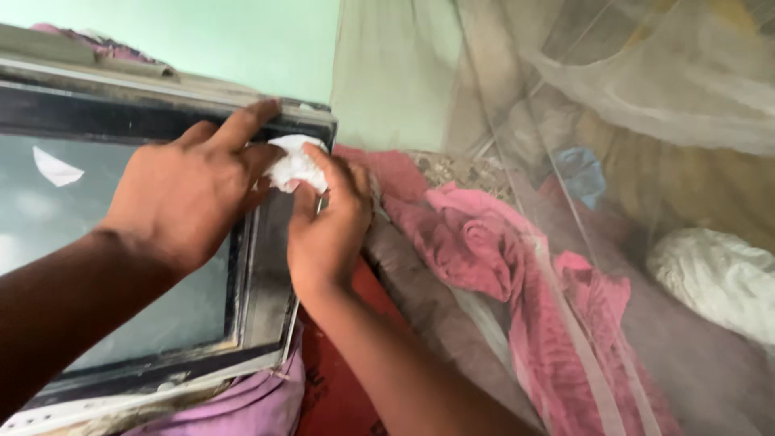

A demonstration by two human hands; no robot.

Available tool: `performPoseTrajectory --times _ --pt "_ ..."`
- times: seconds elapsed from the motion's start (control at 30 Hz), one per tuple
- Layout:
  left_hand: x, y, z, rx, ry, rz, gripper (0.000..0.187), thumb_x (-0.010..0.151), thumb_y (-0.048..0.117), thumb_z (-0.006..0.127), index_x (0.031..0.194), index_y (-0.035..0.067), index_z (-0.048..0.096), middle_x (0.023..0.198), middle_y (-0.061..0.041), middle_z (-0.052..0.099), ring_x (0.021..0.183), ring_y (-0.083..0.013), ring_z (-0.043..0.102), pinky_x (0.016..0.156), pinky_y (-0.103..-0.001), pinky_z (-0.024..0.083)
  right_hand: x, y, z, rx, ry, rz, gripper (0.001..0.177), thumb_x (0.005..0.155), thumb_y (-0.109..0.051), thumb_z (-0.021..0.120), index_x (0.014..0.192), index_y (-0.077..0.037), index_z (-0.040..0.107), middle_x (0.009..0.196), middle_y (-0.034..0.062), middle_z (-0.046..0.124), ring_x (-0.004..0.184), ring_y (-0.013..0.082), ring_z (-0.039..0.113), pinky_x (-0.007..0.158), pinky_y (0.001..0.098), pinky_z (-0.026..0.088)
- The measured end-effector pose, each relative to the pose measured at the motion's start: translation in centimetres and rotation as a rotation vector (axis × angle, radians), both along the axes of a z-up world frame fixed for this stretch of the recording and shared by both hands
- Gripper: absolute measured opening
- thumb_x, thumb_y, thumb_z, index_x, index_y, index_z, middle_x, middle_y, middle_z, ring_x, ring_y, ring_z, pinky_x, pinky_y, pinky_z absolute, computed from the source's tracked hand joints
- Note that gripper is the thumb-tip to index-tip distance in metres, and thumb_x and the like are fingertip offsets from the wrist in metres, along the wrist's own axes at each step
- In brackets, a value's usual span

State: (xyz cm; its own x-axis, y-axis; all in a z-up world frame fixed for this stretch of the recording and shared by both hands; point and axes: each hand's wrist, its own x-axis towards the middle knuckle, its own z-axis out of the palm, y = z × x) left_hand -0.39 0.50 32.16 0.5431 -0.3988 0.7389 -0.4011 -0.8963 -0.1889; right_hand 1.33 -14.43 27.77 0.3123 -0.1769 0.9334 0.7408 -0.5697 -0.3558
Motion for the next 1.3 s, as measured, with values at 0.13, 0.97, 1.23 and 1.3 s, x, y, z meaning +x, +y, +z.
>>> performPoseTrajectory --times 0.13,0.97,1.23,1.3 --pt "0.2 0.5 0.4 0.035 -0.014 0.096 0.044 0.087 0.037 0.069 0.128 0.021 0.068 0.155 0.005 0.053 0.113 -0.0216 0.067 0.066 -0.035 0.060 -0.1 0.2 0.7 -0.061 0.002 0.056 0.043 0.089 0.005 0.071 0.129 -0.010 0.068 0.113 0.0125 0.064 0.106 0.0307 0.066 0.093 0.0397 0.053" --pt "0.7 6.1 4.0 0.029 -0.126 0.130 0.040 0.100 0.037 0.056 0.131 0.015 0.069 0.123 -0.007 0.072 0.124 -0.0280 0.060 0.107 -0.045 0.046 1.5 4.8 5.4 -0.365 0.063 -0.008 0.035 0.092 -0.002 0.061 0.127 -0.006 0.062 0.120 0.0180 0.072 0.131 0.0434 0.058 0.119 0.0594 0.031" --pt "-1.7 4.9 7.4 -0.232 0.442 0.265 0.049 0.098 0.041 0.060 0.144 0.022 0.060 0.127 -0.012 0.070 0.114 -0.0340 0.067 0.097 -0.047 0.053 1.2 5.1 7.0 -0.460 0.142 -0.020 0.035 0.090 -0.010 0.066 0.122 0.002 0.066 0.116 0.0240 0.072 0.127 0.0448 0.060 0.120 0.0569 0.032" --pt "-1.9 4.9 7.4 -0.246 0.399 0.229 0.049 0.096 0.043 0.060 0.141 0.023 0.061 0.124 -0.013 0.071 0.117 -0.0340 0.065 0.098 -0.048 0.053 1.0 5.2 7.1 -0.473 0.116 -0.029 0.034 0.090 -0.010 0.065 0.121 0.003 0.066 0.118 0.0247 0.071 0.127 0.0453 0.059 0.118 0.0562 0.033"
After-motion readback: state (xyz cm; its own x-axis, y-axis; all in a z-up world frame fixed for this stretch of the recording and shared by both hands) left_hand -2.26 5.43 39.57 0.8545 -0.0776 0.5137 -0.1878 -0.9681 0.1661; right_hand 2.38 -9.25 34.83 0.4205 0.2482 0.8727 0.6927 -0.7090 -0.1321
